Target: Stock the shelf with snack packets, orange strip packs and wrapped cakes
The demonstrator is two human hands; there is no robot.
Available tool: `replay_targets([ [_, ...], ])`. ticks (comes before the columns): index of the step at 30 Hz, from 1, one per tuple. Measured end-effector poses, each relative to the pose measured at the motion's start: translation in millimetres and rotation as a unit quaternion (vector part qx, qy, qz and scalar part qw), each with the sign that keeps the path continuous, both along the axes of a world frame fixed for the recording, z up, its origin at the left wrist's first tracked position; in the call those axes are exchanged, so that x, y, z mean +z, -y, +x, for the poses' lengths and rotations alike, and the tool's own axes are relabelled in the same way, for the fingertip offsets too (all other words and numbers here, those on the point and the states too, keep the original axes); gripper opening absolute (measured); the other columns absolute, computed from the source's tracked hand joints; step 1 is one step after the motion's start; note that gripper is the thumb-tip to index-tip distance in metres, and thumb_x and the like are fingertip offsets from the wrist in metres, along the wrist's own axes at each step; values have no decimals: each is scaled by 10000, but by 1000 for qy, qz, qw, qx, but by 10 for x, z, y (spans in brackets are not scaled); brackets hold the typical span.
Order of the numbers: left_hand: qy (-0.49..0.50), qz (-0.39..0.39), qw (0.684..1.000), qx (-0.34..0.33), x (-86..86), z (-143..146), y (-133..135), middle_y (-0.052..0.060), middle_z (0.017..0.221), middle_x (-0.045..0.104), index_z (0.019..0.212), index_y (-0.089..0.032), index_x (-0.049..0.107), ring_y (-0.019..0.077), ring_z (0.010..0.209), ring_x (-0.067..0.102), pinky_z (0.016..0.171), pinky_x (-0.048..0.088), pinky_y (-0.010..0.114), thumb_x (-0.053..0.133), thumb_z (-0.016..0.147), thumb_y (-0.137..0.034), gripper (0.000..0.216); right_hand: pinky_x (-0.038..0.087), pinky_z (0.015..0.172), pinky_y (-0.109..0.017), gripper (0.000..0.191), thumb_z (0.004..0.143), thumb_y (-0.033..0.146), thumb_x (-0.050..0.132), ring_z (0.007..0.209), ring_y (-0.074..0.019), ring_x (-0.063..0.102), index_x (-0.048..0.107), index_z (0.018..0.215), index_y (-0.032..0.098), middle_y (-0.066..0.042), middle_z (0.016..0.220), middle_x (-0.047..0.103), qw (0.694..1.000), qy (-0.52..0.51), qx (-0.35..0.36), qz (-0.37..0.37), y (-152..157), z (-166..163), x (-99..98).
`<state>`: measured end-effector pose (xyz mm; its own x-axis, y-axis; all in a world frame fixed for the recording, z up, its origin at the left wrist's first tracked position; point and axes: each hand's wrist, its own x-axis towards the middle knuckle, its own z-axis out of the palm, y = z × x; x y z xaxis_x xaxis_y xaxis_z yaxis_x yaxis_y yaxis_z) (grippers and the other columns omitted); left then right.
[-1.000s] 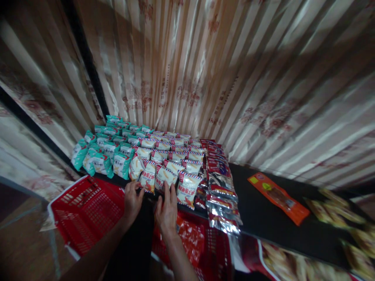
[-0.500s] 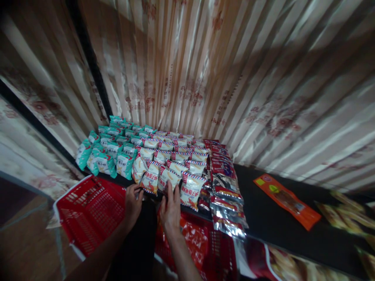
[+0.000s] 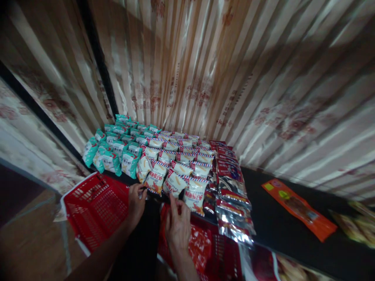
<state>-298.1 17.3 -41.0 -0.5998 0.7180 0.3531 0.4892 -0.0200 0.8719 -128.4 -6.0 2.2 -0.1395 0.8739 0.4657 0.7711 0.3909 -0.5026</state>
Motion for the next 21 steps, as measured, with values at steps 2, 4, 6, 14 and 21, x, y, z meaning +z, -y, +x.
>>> replay_targets([
  [2,0,-4,1000,-3,6,7,10,74,955,528,939,-159,576,165,818,582,725,553,342,503,813,-202,152,540,779,-369,455,904,220,396,914,-209,602,422,1357,258,-88,1004,630,998,-8,63,-20,-17,-50,49],
  [4,-1,-4,1000,-8,6,8,15,76,959,533,960,-159,572,164,822,585,717,553,335,488,825,-198,164,527,832,-338,418,916,213,377,959,-191,602,459,1325,226,-86,1053,642,991,-13,135,-15,-94,-151,165],
  [6,-9,1,1000,-8,5,8,15,71,948,540,953,-166,574,164,817,589,718,552,339,481,827,-191,158,498,900,-338,381,919,213,365,1061,-197,568,521,1267,200,-95,1145,618,984,1,180,4,-242,-271,353],
  [14,-9,-2,1000,-17,38,64,-4,52,893,544,905,-182,579,166,800,581,742,537,351,477,833,-185,125,429,920,-337,320,842,56,392,1008,-231,579,647,1026,113,-144,1017,667,915,354,177,-78,-1210,-632,1211],
  [21,-7,16,1000,-17,17,78,-31,58,870,573,896,-182,589,173,800,595,731,536,350,447,848,-196,150,469,779,-317,313,874,169,419,999,-241,621,628,1106,155,-145,1045,680,863,443,184,-161,-1639,-852,1246],
])
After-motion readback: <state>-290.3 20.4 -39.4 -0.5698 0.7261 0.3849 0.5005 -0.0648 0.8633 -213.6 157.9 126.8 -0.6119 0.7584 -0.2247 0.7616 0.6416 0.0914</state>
